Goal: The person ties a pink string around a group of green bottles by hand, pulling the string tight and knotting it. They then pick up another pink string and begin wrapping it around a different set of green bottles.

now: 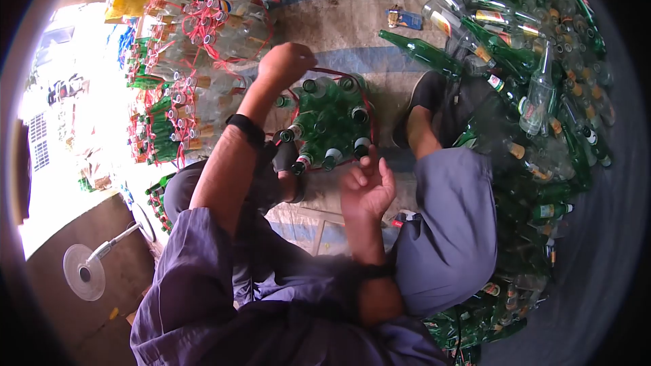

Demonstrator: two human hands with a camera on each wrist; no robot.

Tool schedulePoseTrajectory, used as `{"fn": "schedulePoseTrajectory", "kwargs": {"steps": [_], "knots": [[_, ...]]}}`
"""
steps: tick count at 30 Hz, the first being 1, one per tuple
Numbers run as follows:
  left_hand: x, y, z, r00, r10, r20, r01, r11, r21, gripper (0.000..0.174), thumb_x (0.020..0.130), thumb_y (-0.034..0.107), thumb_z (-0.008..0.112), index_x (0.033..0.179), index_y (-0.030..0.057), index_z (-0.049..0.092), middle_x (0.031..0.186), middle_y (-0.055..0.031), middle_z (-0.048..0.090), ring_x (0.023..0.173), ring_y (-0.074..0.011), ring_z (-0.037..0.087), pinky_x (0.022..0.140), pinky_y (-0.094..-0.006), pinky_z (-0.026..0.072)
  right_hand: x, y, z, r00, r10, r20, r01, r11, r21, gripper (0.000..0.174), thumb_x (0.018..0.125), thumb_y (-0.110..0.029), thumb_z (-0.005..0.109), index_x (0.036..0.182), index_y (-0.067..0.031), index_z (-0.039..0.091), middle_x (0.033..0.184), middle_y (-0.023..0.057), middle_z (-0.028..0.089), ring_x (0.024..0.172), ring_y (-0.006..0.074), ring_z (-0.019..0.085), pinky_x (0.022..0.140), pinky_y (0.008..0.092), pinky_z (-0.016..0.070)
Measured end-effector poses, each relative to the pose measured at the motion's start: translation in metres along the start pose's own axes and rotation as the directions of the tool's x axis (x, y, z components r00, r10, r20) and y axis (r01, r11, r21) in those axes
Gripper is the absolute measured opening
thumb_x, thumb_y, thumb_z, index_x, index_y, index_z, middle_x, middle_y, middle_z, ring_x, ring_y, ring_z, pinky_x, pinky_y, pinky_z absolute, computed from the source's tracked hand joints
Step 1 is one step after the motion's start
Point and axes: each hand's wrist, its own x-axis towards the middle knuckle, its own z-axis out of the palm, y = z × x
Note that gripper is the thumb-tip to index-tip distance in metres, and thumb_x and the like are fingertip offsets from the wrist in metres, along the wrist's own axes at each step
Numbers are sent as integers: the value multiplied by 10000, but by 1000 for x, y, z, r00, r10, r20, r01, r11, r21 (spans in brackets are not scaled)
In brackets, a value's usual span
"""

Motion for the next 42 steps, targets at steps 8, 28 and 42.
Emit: {"fn": "schedulePoseTrajectory", "kwargs": {"steps": [8, 28, 42], "knots": [[-39, -64, -3, 988, -138, 67, 154, 882, -446, 408, 780, 411, 641, 860, 14, 688, 716, -128, 639, 582, -235, 595, 571, -351, 463, 4, 5, -6, 999, -20, 38, 21, 999, -24, 255, 879, -234, 518, 1027, -41, 593, 745, 6, 579, 490, 98, 434, 440, 229, 350], [-105, -80, -8, 952, -293, 86, 157, 227, -961, 74, 770, 66, 639, 813, 24, 596, 569, 11, 484, 458, -76, 433, 412, -249, 337, 11, 13, -13, 985, -166, 44, 172, 944, -281, 176, 844, -193, 543, 973, -89, 603, 698, -35, 597, 484, 88, 457, 436, 226, 351], [-124, -84, 43, 984, -119, -133, 124, 992, 29, 260, 661, 247, 752, 836, 70, 676, 862, -125, 664, 826, -283, 644, 704, -359, 518, 8, 15, -14, 979, -193, 66, 204, 914, -352, 155, 847, -184, 554, 978, -111, 595, 740, -23, 588, 506, 86, 468, 433, 227, 348]]}}
